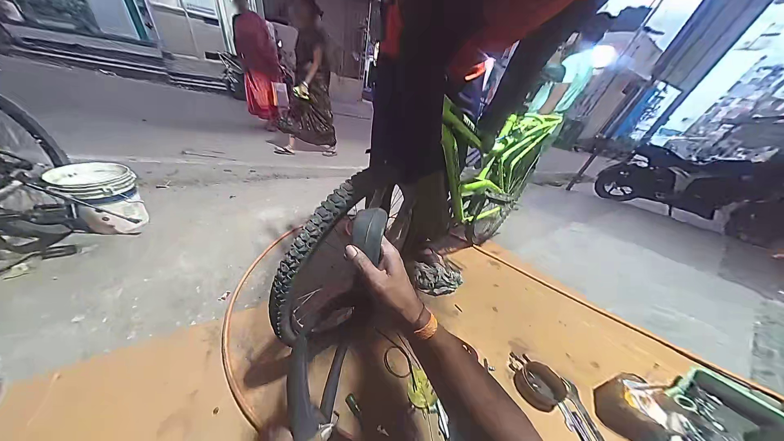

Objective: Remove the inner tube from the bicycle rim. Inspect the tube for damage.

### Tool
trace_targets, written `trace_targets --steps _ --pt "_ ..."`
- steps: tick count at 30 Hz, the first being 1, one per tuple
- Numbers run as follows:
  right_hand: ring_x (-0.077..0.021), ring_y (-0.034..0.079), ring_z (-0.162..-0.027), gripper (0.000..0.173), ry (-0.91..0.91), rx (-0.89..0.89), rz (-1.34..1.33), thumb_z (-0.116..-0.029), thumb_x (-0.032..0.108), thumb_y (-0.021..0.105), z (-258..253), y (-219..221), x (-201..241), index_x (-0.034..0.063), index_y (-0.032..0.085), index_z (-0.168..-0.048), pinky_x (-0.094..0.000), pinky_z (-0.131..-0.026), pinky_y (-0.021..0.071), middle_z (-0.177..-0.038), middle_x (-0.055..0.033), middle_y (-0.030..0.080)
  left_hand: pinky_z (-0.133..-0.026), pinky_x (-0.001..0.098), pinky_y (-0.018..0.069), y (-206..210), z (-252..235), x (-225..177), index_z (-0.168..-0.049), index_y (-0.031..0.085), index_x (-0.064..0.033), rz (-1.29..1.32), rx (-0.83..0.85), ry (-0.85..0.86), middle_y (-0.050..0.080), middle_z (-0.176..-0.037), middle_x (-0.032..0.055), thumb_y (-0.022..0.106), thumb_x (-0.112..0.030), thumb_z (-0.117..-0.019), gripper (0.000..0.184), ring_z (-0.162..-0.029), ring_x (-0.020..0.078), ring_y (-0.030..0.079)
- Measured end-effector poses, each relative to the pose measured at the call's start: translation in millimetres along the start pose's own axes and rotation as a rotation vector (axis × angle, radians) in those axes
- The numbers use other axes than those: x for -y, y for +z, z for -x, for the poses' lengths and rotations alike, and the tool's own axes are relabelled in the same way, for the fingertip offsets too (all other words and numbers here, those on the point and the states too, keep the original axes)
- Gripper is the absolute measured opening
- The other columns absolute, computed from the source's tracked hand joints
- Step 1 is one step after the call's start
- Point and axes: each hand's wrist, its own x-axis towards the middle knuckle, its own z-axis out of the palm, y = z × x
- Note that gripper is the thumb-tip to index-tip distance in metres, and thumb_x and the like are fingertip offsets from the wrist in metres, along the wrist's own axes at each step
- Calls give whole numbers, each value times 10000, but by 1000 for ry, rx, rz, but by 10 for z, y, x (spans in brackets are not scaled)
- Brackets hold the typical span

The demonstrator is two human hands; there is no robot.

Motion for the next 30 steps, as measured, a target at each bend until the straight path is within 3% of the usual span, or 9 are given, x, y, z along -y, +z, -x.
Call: trace_targets --steps 3,5,7,11,15,18,22,26,30 --pt "-146 607 -1249 680 10 122 68 -1010 330 644 50 -175 -364 82 339 -1565 -368 -1076 521 -1411 -101 596 -912 410 603 38 -52 -31 -1112 713 -111 204 17 218 763 -996 24 781 -392 -894 362 -928 137 730" --pt "-173 435 -1448 929 -9 186 149 -966 353 703 195 -186 -471 5 142 -1620 -369 -1220 372 -1586 -184 407 -836 417 626 37 -51 -29 -1088 713 -90 283 2 251 763 -976 47 782 -337 -901 317 -880 166 738" --pt "-231 393 -1484 1045 -21 265 190 -929 371 744 383 -79 -480 -71 83 -1607 -388 -1244 331 -1602 -259 353 -858 405 620 41 29 -72 -1107 700 -43 328 -64 261 766 -976 60 788 -284 -896 331 -890 168 739" --pt "-258 426 -1466 952 32 414 204 -951 399 710 694 212 -560 -66 189 -1598 -407 -1212 383 -1604 -242 365 -901 338 611 37 264 -238 -1200 577 22 489 -381 364 759 -967 10 794 -140 -851 442 -908 95 732" --pt "-221 473 -1432 549 73 631 211 -1010 276 632 1027 322 -887 79 509 -1508 -414 -1203 381 -1556 -123 490 -891 325 605 -85 341 -346 -1203 574 -13 746 -734 390 741 -963 -23 711 -175 -927 348 -910 96 718" --pt "-152 617 -1249 362 272 573 117 -1046 188 551 1446 213 -1285 82 627 -1384 -356 -1090 495 -1368 -86 649 -908 378 602 -227 475 -129 -1225 545 7 823 -756 296 720 -976 38 611 -202 -987 323 -919 159 710" --pt "-192 661 -1153 352 657 229 306 -1050 295 558 2192 24 -1885 79 658 -1309 -422 -1019 535 -1254 -94 695 -910 413 593 -249 594 -50 -1166 582 -15 850 -647 335 732 -938 86 634 -172 -968 258 -903 210 719" --pt "-292 589 -1279 531 829 386 676 -1000 490 558 3292 114 -2192 85 654 -1329 -515 -1124 435 -1320 -146 659 -897 428 601 -342 607 -6 -1178 612 -52 755 -644 474 732 -975 95 664 -231 -975 276 -902 233 720" --pt "-258 561 -1333 371 730 577 751 -943 303 605 3971 264 -2289 224 703 -1292 -510 -1126 448 -1399 -61 633 -975 449 566 -394 530 -31 -1241 587 -26 518 -908 558 708 -1149 104 619 -179 -1001 286 -1057 248 686"
